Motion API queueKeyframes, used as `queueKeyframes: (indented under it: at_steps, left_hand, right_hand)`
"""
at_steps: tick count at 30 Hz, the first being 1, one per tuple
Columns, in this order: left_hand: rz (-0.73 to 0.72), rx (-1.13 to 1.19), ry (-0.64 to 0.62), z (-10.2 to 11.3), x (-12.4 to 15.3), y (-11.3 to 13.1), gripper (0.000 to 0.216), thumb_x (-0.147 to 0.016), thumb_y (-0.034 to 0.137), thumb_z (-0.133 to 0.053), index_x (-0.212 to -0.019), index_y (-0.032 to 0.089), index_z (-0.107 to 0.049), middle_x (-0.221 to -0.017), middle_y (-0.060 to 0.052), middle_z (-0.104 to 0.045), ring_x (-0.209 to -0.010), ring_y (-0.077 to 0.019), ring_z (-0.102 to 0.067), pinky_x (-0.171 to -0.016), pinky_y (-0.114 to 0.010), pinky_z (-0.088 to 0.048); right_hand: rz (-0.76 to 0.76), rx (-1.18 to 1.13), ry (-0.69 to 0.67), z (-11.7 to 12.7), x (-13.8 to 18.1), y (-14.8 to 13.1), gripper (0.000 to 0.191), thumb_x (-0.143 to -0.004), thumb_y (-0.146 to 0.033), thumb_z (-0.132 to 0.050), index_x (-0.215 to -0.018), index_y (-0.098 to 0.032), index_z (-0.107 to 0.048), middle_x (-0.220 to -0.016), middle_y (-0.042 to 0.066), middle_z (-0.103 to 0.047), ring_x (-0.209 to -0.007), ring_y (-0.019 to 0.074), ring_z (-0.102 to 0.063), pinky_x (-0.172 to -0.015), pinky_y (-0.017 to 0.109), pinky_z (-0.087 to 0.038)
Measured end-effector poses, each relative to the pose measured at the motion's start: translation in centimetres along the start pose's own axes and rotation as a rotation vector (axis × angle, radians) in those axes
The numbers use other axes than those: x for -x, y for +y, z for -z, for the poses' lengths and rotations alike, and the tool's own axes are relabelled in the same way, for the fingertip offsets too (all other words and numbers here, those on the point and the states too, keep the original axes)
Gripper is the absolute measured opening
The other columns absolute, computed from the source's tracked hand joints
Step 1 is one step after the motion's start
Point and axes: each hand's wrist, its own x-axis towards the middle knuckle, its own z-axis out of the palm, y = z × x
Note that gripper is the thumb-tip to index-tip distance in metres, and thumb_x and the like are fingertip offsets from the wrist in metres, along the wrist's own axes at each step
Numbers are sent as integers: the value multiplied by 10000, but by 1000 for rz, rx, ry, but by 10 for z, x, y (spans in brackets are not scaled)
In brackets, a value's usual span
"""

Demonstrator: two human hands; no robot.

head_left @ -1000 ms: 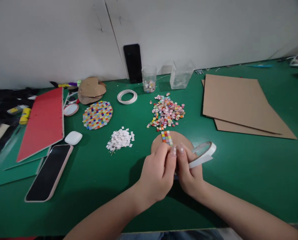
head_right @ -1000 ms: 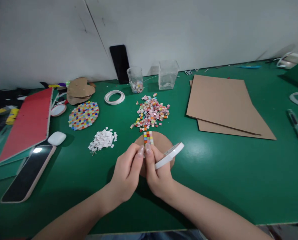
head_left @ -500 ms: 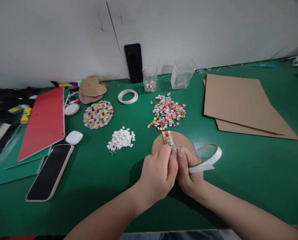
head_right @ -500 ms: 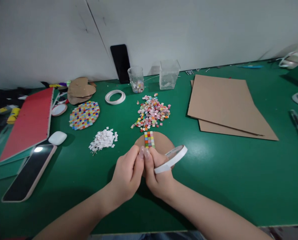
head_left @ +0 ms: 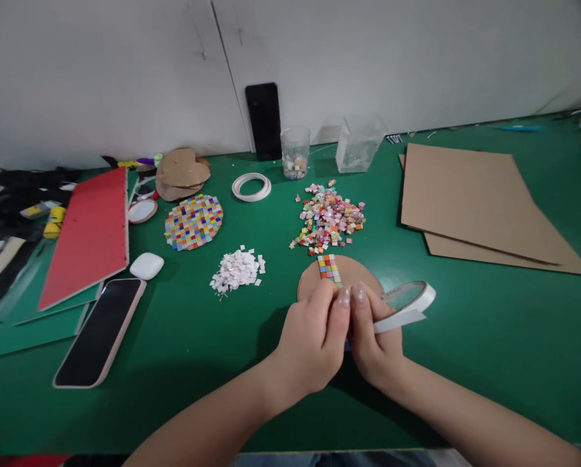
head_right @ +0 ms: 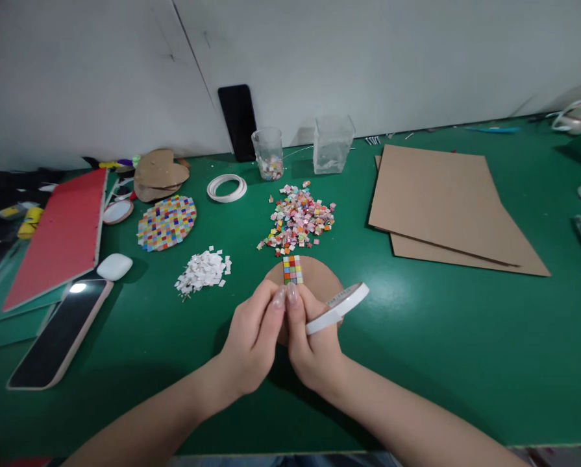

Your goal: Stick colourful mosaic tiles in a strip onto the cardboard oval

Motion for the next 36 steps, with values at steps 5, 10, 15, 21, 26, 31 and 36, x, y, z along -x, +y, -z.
queueKeyframes:
  at_steps: [5, 10, 15, 21, 26, 31, 36]
  left_hand:
    - [-23, -59, 19, -2, 0, -1, 226, -940, 242, -301, -717, 211, -315, -610, 42, -420, -520, -103, -399, -485, -236, -291]
    - [-60, -128, 23, 0, 0, 0, 219, -925, 230, -308, -707, 211, -303, -603, 40, -403, -511, -104, -378, -484, -236, -292]
    - [-80, -171, 33, 3, -1, 3, 220, -897, 209, -333, -685, 213, -275, -577, 45, -372, -485, -99, -356, -462, -229, -284]
    - [-49, -151, 26, 5, -2, 5, 255, -899, 219, -333, -656, 214, -259, -552, 51, -340, -469, -95, -319, -445, -226, -272]
    - [37, -80, -3, 5, -1, 3, 251, -938, 282, -298, -712, 201, -373, -604, 20, -437, -527, -117, -410, -505, -246, -340]
    - [84, 25, -17, 3, -1, 5, 250, -959, 292, -275, -783, 197, -426, -674, 9, -496, -590, -123, -464, -556, -253, -366]
    - [117, 73, 5, 1, -2, 8, 259, -955, 293, -295, -725, 203, -375, -651, 24, -469, -581, -114, -444, -525, -243, -337]
  right_hand:
    - [58, 91, -35, 2, -2, -1, 311, -965, -162, -314, -658, -210, -312, -542, -74, -302, -447, 75, -272, -412, 200, -244]
    - [138, 235, -60, 6, -3, 0, 289, -933, -124, -352, -661, -213, -310, -550, -73, -310, -440, 76, -293, -420, 212, -247]
    - [198, 295, -72, 9, 0, 2, 278, -921, -121, -370, -666, -217, -321, -558, -69, -308, -435, 82, -299, -415, 224, -240]
    - [196, 337, -87, 11, 0, 2, 263, -918, -130, -382, -673, -216, -339, -551, -67, -330, -428, 83, -310, -419, 232, -256]
    - [121, 204, -75, 6, -3, -1, 288, -947, -148, -338, -668, -216, -322, -538, -70, -323, -426, 81, -281, -403, 220, -240]
    - [47, 129, -53, 4, -3, 1, 292, -965, -200, -329, -674, -216, -333, -534, -70, -321, -431, 84, -273, -405, 220, -253]
    - [66, 193, -38, 5, -3, 3, 306, -964, -206, -325, -658, -217, -317, -523, -72, -307, -422, 83, -273, -398, 224, -242]
